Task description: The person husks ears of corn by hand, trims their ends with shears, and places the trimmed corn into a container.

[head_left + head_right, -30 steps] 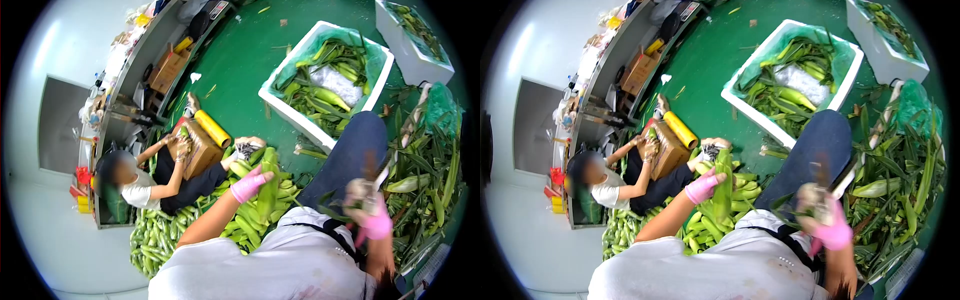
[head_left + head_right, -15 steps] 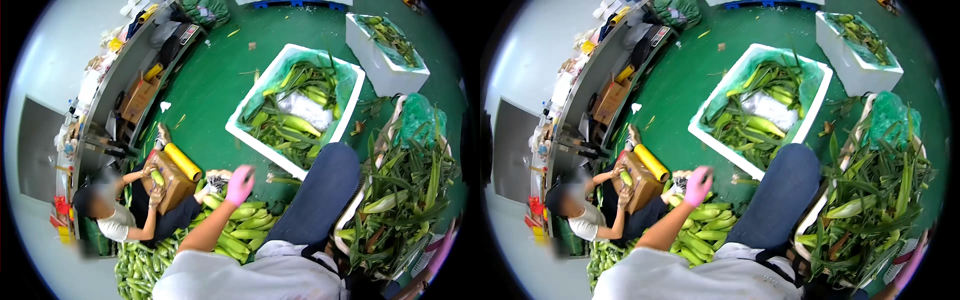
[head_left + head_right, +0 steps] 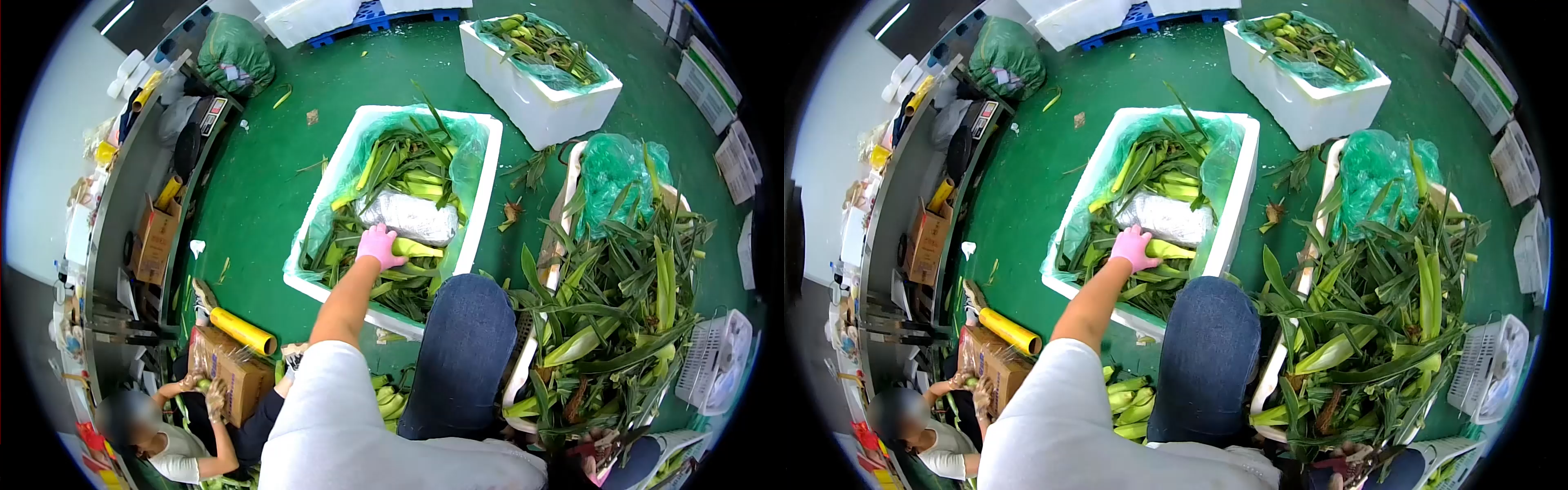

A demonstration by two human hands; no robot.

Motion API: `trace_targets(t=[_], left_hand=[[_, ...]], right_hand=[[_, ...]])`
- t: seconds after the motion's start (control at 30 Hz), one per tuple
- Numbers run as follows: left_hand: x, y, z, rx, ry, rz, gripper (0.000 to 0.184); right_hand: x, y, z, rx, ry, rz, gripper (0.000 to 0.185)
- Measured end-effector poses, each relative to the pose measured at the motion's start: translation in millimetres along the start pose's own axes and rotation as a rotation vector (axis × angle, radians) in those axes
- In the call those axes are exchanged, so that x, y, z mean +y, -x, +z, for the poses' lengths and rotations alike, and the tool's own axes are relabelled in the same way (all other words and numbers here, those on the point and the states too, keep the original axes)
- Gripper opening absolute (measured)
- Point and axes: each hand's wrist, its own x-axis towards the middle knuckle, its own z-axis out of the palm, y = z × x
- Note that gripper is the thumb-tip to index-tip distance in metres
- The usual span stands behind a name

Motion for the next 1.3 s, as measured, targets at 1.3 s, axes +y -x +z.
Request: trace_targets(t=[1.3], left_hand=[[396.7,208.3,-268.8,-0.884,1.334,0.731,0.096]], right_hand=[[-83.7,-55.4,-36.3,-0.467,0.803,-0.577,0.084]])
